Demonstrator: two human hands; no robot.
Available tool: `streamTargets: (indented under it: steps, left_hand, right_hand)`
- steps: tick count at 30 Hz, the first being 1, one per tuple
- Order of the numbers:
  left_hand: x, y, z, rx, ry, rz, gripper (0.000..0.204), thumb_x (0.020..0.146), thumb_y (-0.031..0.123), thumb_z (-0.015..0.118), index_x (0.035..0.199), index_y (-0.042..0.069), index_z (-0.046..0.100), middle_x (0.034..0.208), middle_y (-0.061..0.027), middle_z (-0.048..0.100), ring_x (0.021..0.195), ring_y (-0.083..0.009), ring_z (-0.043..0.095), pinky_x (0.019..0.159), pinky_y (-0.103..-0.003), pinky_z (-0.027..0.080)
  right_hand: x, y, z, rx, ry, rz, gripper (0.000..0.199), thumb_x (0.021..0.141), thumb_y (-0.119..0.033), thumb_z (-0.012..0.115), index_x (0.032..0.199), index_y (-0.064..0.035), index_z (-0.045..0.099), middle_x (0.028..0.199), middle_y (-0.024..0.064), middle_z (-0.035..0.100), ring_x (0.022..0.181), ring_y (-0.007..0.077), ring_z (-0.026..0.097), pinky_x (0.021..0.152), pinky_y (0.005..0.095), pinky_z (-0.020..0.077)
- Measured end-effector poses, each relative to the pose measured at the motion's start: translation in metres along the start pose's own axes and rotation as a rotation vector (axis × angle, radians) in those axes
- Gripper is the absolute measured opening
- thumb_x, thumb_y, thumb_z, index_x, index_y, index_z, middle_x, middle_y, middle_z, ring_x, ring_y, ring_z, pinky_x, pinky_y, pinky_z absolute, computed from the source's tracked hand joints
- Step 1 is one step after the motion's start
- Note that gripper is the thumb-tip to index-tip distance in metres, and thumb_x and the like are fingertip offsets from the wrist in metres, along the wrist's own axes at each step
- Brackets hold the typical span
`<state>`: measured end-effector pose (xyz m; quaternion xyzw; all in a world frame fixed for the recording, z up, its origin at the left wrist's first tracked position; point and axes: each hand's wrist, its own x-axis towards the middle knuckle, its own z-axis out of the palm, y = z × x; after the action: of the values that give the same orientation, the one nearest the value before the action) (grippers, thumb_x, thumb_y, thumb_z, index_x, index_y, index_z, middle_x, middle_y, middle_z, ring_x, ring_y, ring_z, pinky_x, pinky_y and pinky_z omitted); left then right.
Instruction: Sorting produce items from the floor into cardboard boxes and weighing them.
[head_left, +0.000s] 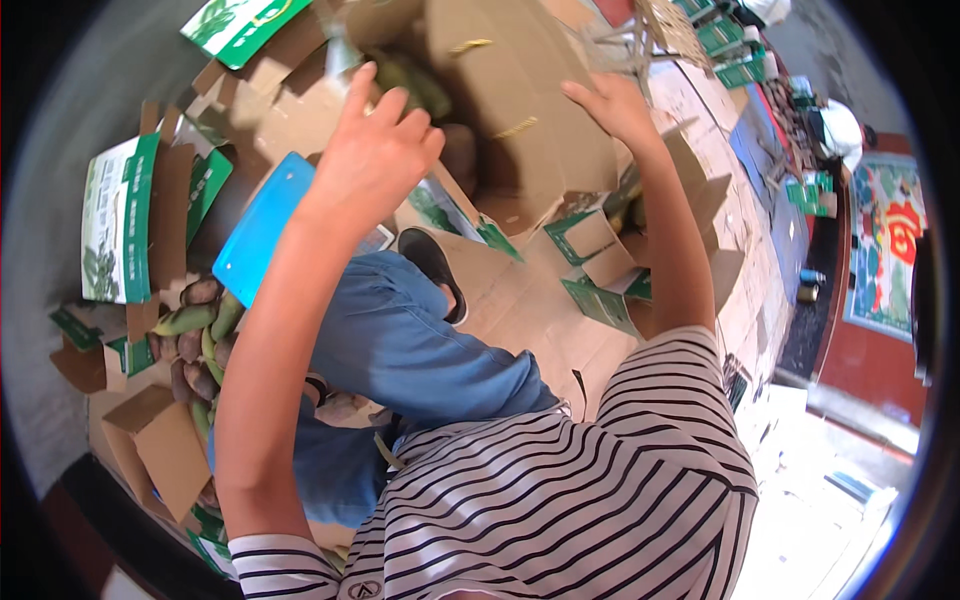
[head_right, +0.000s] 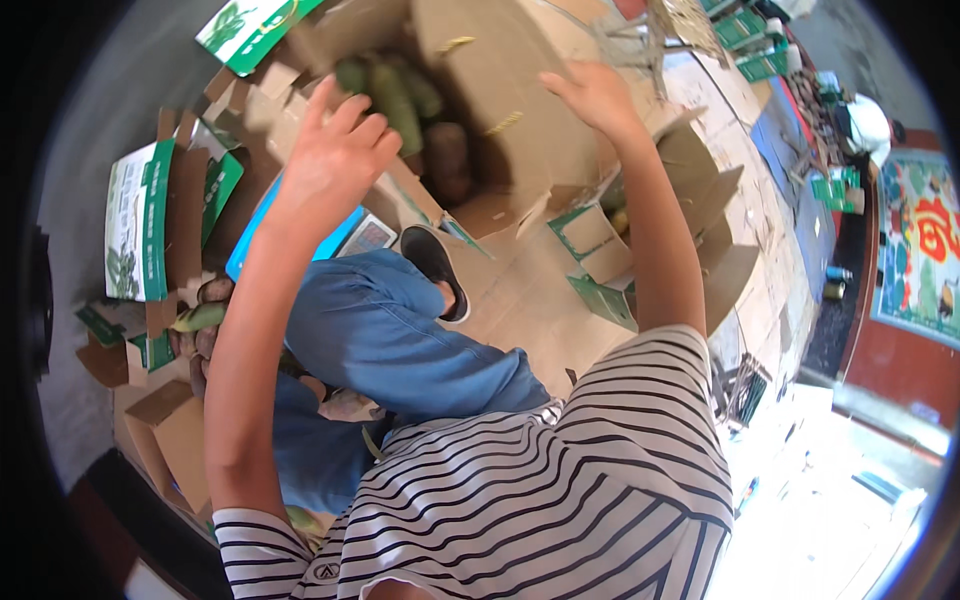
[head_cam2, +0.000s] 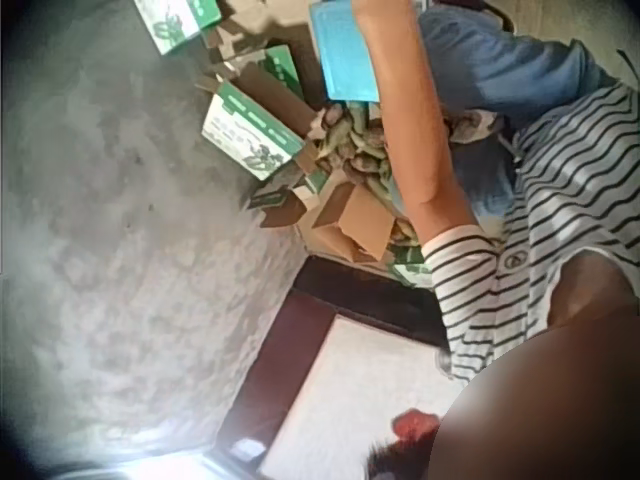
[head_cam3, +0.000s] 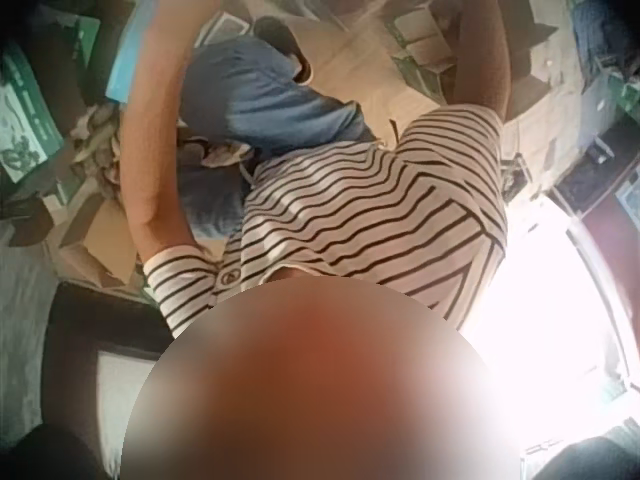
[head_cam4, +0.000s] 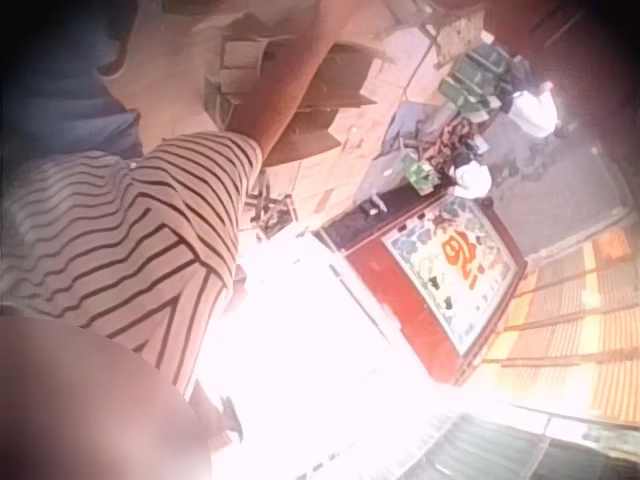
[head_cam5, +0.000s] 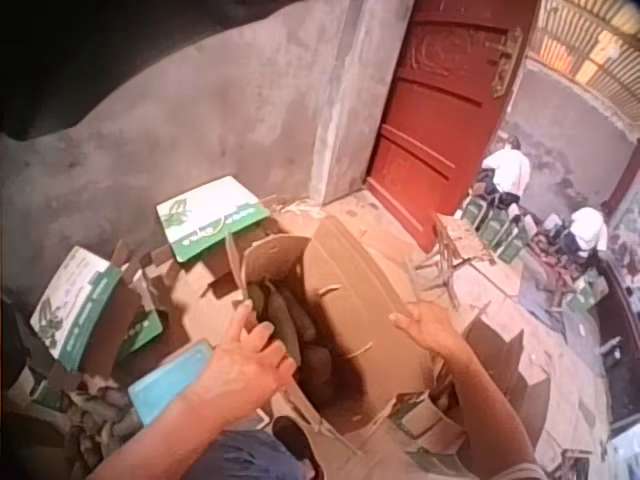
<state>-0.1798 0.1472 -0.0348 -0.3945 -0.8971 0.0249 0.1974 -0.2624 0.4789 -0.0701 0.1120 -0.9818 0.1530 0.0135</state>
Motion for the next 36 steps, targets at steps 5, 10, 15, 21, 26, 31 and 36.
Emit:
streamTargets:
  steps: [5,10,15,21,26,31,36]
  left_hand:
    - [0.026,0.049,-0.003,-0.207,0.122,-0.033,0.016,0.073,0.013,0.063,0.087,0.007,0.06,0.106,-0.0081,0.06,0.114,-0.026,0.052,0.105,-0.053,0.031]
    - [-0.034,0.051,-0.062,-0.341,-0.072,-0.203,0.028,0.071,0.01,0.071,0.097,0.005,0.061,0.112,-0.0101,0.058,0.113,-0.0276,0.053,0.103,-0.051,0.033]
    - [-0.093,0.04,-0.082,-0.385,-0.196,-0.424,0.028,0.074,0.007,0.069,0.101,0.003,0.061,0.11,-0.011,0.059,0.11,-0.0287,0.054,0.102,-0.048,0.034]
    - [-0.142,0.03,-0.051,-0.419,-0.204,-0.694,0.028,0.079,0.018,0.069,0.102,0.005,0.061,0.106,-0.0124,0.06,0.103,-0.03,0.056,0.098,-0.049,0.038]
    - [-0.142,0.029,-0.042,-0.299,-0.097,-0.701,0.03,0.077,0.021,0.069,0.101,0.005,0.06,0.106,-0.0135,0.06,0.104,-0.0284,0.056,0.098,-0.05,0.037]
    - [-0.156,0.036,-0.038,-0.295,-0.111,-0.728,0.031,0.077,0.023,0.068,0.101,0.004,0.06,0.1,-0.0149,0.059,0.102,-0.0295,0.055,0.098,-0.052,0.036]
    - [-0.169,0.038,-0.046,-0.243,-0.21,-0.715,0.028,0.076,0.017,0.058,0.1,0.004,0.061,0.097,-0.0143,0.059,0.099,-0.0293,0.055,0.098,-0.053,0.036]
  right_hand:
    - [-0.087,0.091,0.044,-0.339,-0.073,0.464,0.042,0.085,-0.044,0.052,0.095,-0.007,0.069,0.097,0.0187,0.067,0.092,0.0366,0.063,0.079,0.0442,0.0496]
    - [-0.079,0.141,0.03,-0.269,-0.154,0.82,0.043,0.08,-0.039,0.053,0.102,-0.0053,0.068,0.107,0.0202,0.064,0.103,0.0366,0.061,0.087,0.0444,0.0482]
    - [-0.074,0.195,0.024,-0.222,-0.237,0.938,0.05,0.084,-0.044,0.05,0.108,-0.0037,0.066,0.116,0.0216,0.06,0.11,0.0371,0.057,0.091,0.0449,0.0461]
    - [-0.042,0.175,0.041,-0.541,-0.174,0.66,0.045,0.094,-0.041,0.039,0.109,-0.0057,0.064,0.106,0.0202,0.064,0.099,0.0391,0.061,0.084,0.05,0.0472]
    - [0.014,0.071,0.025,-0.412,0.23,0.225,0.034,0.093,-0.035,0.047,0.086,-0.0041,0.059,0.089,0.0241,0.064,0.081,0.042,0.062,0.066,0.0519,0.0472]
    - [0.084,-0.092,0.116,0.352,-0.217,-0.11,0.025,0.093,-0.027,0.052,0.089,-0.0032,0.058,0.069,0.0145,0.061,0.06,0.0225,0.06,0.055,0.0357,0.0473]
    - [0.121,-0.282,0.195,0.748,-0.763,-0.248,0.027,0.094,-0.029,0.054,0.093,-0.0035,0.062,0.074,0.0028,0.061,0.062,0.0095,0.057,0.053,0.0234,0.0456]
